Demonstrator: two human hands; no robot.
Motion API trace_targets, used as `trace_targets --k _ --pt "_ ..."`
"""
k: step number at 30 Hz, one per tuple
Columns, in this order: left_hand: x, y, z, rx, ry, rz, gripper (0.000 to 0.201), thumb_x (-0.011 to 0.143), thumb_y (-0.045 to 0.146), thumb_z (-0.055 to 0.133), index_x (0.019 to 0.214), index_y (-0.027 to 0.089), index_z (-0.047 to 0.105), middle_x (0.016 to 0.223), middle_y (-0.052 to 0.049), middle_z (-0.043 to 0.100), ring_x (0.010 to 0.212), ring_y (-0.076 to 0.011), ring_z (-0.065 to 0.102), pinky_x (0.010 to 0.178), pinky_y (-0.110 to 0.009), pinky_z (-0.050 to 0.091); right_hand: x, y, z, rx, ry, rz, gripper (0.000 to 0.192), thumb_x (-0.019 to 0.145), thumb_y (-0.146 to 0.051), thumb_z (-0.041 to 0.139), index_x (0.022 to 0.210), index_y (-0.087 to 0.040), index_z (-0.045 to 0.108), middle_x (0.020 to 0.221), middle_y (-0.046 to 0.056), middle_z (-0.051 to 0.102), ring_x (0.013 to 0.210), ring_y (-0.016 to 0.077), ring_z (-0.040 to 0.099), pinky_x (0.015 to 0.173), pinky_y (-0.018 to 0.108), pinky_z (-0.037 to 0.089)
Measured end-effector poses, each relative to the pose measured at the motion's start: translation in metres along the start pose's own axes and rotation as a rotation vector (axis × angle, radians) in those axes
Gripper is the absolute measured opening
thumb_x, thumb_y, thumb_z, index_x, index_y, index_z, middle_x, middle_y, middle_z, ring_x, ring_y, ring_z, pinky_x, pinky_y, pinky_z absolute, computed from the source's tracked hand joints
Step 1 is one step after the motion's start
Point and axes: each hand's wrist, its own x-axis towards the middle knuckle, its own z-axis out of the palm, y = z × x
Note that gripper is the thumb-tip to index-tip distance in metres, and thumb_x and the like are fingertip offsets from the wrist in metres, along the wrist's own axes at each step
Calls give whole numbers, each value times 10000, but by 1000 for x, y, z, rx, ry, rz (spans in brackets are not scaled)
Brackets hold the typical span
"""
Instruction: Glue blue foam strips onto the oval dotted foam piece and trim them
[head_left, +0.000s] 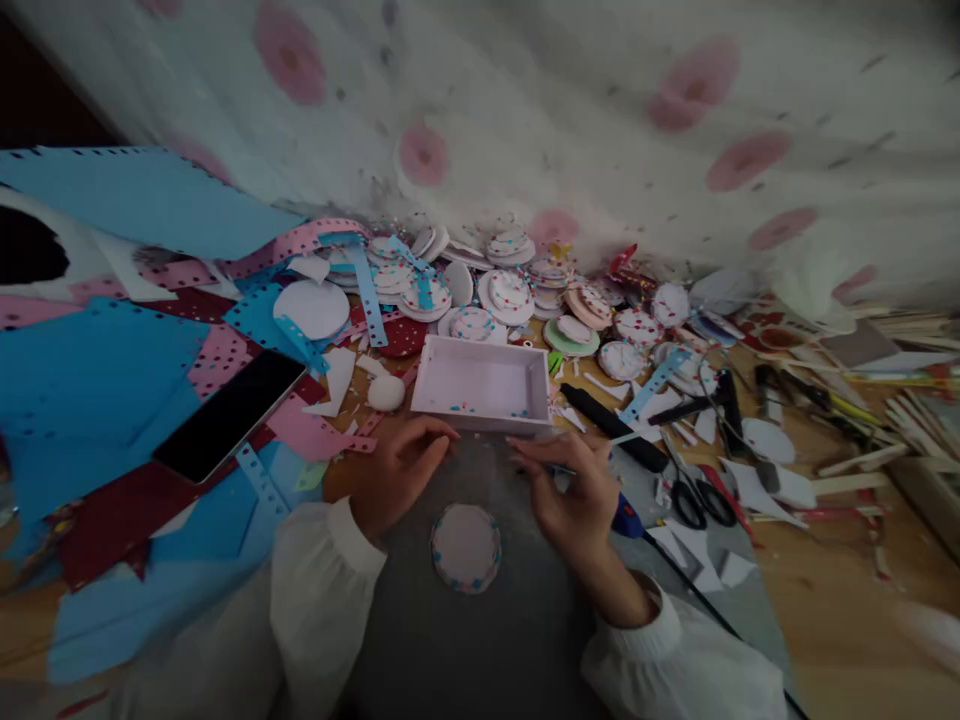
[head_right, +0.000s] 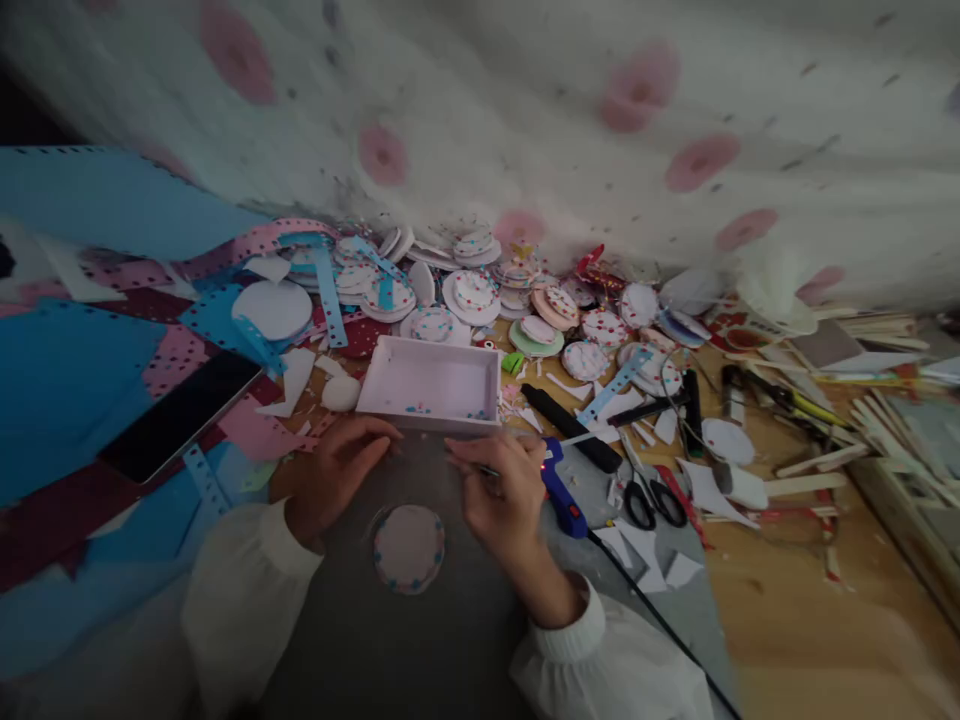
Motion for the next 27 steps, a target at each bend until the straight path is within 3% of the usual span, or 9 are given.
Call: trace_targets --k 6,15,21,27 --pt "-9 -6 7 12 -132 27 131 838 234 602 930 171 669 887 -49 709 817 -150 684 759 -254 561 -8 -10 -7 191 112 65 106 796 -154 695 798 -237 628 749 -5 733 655 183 651 693 374 432" --pt "-9 -1 8 44 -120 51 93 827 228 597 791 159 648 723 -21 679 690 -124 644 633 -204 533 -11 -13 -7 342 86 124 116 790 -131 700 802 -226 634 756 8 719 691 170 645 675 354 462" --pt "-6 8 5 127 -162 79 103 836 192 591 765 161 659 731 -14 671 710 -118 633 652 -198 519 -9 -13 -12 431 137 260 92 801 -167 691 809 -220 616 768 14 715 731 179 665 684 348 495" --pt "-5 6 4 125 -196 120 95 841 154 578 805 167 665 765 -10 667 735 -114 629 672 -195 514 -9 -12 -13 472 92 320 85 795 -204 705 796 -216 621 756 14 704 741 183 674 678 338 505"
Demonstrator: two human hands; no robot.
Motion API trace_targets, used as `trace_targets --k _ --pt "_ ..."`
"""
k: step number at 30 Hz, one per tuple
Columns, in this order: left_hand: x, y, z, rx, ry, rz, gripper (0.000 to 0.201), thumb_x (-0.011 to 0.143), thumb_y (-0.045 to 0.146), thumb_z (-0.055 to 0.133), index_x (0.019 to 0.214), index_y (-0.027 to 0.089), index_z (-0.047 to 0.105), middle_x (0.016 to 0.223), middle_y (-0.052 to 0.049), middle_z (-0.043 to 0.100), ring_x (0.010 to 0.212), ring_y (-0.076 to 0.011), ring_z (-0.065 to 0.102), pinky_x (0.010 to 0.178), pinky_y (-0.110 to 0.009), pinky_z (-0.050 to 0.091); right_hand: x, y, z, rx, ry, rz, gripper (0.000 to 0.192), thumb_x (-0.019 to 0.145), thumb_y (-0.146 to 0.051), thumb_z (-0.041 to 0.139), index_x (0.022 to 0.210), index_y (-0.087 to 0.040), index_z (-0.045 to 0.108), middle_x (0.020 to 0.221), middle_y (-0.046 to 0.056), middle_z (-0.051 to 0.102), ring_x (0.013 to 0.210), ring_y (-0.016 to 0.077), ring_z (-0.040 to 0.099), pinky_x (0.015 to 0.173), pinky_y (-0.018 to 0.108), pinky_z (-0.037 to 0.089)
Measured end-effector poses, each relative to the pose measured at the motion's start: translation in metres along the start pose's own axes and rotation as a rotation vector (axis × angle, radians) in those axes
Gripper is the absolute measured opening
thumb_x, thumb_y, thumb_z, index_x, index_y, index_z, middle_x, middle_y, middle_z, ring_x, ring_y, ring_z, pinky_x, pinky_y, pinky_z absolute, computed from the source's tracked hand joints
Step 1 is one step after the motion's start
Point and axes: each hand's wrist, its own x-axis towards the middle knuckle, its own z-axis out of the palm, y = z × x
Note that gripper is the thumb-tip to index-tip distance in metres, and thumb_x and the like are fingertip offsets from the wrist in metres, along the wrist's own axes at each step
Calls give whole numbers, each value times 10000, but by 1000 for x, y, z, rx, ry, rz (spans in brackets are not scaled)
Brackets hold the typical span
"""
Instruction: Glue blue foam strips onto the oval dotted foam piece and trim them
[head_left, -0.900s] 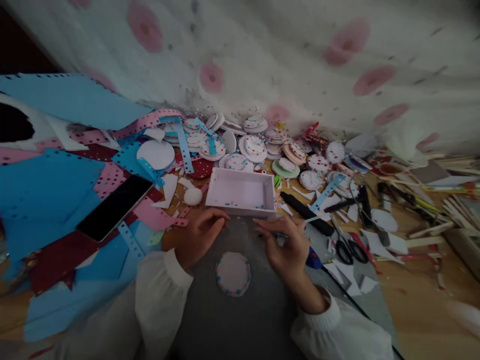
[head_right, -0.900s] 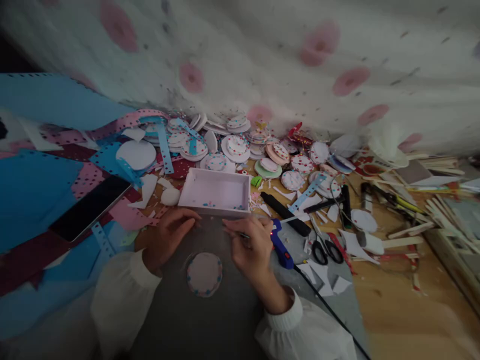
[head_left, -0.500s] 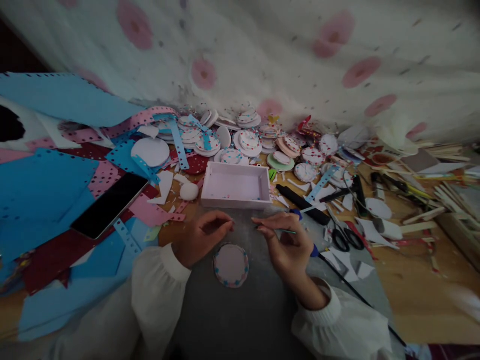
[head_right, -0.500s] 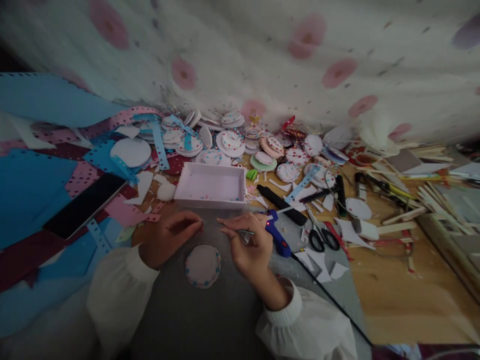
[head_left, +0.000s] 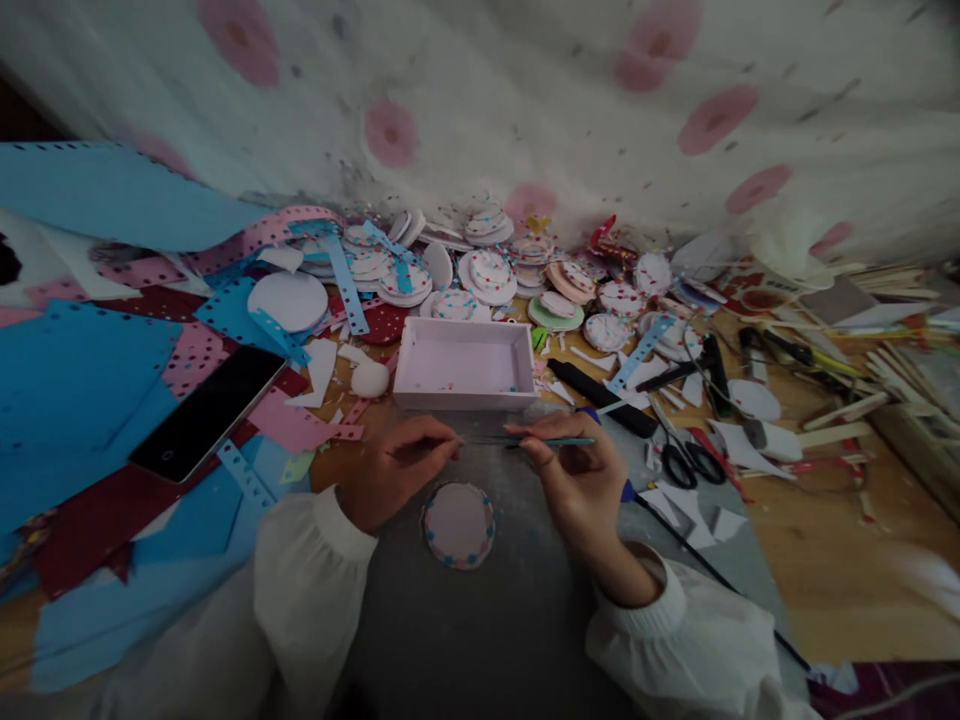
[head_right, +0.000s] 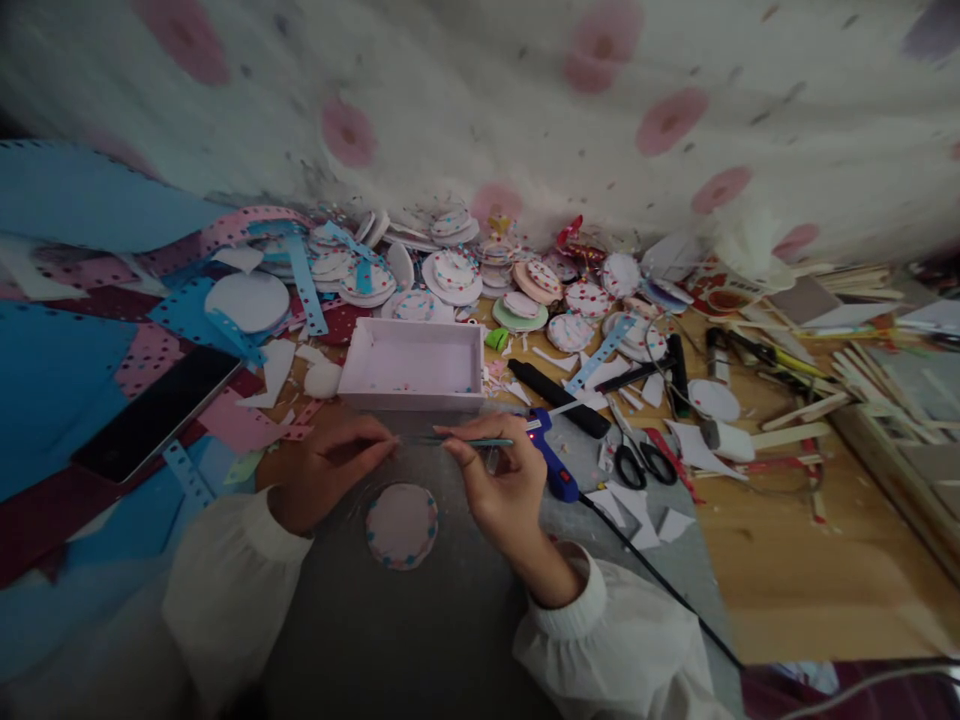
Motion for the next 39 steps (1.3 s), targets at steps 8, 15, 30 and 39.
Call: trace_targets --k 8,15,30,39 --pt "0 4 0 67 -13 16 93 840 188 592 808 170 677 775 -25 671 737 -131 624 663 -215 512 0 2 -1 -28 9 24 77 805 -231 699 791 -208 626 742 15 701 730 183 691 655 325 517" --pt "0 0 -1 81 -28 37 106 851 196 577 824 177 678 791 -31 677 752 -137 626 679 -225 514 2 -2 0 -21 6 34 87 799 -223 698 778 -205 615 730 19 708 713 177 680 653 322 513" --pt "-2 -2 -1 40 -38 61 81 851 197 597 839 178 675 794 -28 661 753 -135 614 677 -233 492 4 1 1 -11 4 77 79 799 -227 696 780 -206 623 732 13 709 715 164 689 635 293 534" --pt "-1 -3 2 8 -4 -1 97 842 203 588 821 177 679 783 -28 685 734 -135 630 665 -228 517 3 -1 1 34 46 55 97 795 -220 700 770 -206 607 712 -4 671 699 176 699 620 307 527"
